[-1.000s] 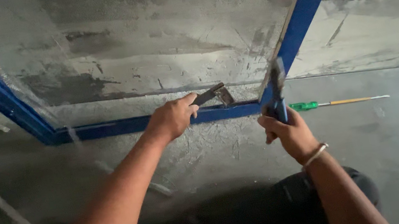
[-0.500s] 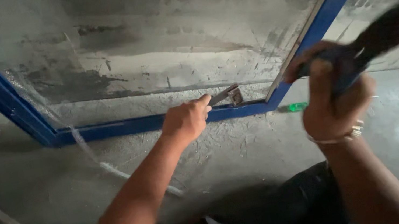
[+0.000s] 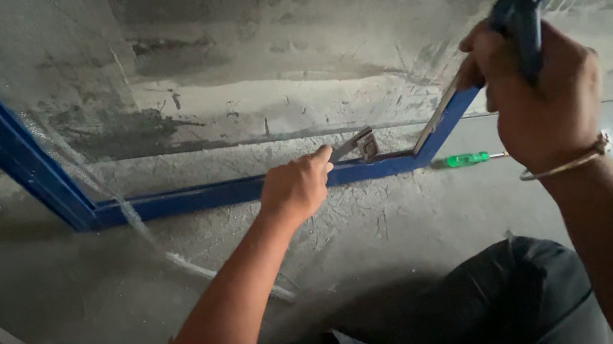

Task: The person sits on a concrete floor working on a blue window frame with mesh. They use a screwdriver to pry white plastic strips out of the frame channel, pull the strips free by hand, cut and grip pieces with pliers, and scrape the frame edge with a putty knife, tapping it with a hammer to clear residue from the channel.

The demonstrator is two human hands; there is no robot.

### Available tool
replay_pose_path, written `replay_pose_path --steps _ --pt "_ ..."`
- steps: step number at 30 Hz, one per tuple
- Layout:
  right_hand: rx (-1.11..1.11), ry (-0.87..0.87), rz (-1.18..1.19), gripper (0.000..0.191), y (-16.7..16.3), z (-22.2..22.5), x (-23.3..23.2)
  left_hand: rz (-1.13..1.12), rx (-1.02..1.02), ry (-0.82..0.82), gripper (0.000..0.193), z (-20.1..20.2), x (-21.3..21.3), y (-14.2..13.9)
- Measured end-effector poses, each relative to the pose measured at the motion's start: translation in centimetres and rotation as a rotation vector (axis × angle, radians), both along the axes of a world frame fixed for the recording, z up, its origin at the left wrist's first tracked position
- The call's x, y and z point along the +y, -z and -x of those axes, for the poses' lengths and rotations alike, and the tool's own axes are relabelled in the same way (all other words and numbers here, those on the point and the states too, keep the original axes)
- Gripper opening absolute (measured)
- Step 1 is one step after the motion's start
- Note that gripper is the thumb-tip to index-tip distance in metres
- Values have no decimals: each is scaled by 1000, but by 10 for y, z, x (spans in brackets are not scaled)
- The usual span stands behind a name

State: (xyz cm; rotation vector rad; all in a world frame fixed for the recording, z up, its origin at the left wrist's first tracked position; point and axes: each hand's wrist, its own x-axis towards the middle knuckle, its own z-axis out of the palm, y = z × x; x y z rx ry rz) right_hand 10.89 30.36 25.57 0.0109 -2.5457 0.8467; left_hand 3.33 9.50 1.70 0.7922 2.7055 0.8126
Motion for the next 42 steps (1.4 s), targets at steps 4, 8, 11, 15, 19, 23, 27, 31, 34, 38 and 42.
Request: replay_pose_path --steps 4,8,11,15,19,23,27,31,34,38,42 --pt "-3 -30 14 24 -10 10 -12 -190 49 -5 30 2 0 -2" --pt "-47 -7 27 25 -3 14 -14 -75 46 -17 24 1 2 -3" --pt "-79 8 -54 24 5 12 -8 -97 75 -13 22 1 3 -1" --pt "-81 49 -172 23 2 7 5 -172 107 -5 27 1 4 2" --pt "328 -302 402 27 14 12 -4 -96 85 13 26 1 5 -2" --pt "-1282 157 -512 48 63 22 -19 -52 88 19 35 2 7 -11" --pt "-924 315 -240 50 72 15 12 -78 4 27 32 2 4 -13" --pt "-577 292 -108 38 36 14 25 -123 118 17 26 1 3 -8" --pt "-15 -170 68 31 0 10 13 -87 131 19 28 0 4 -5" --pt "585 -402 449 35 11 15 -5 -75 135 37 22 -1 5 -10" --pt "-1202 142 -446 40 86 18 -3 88 -31 85 36 3 9 -20"
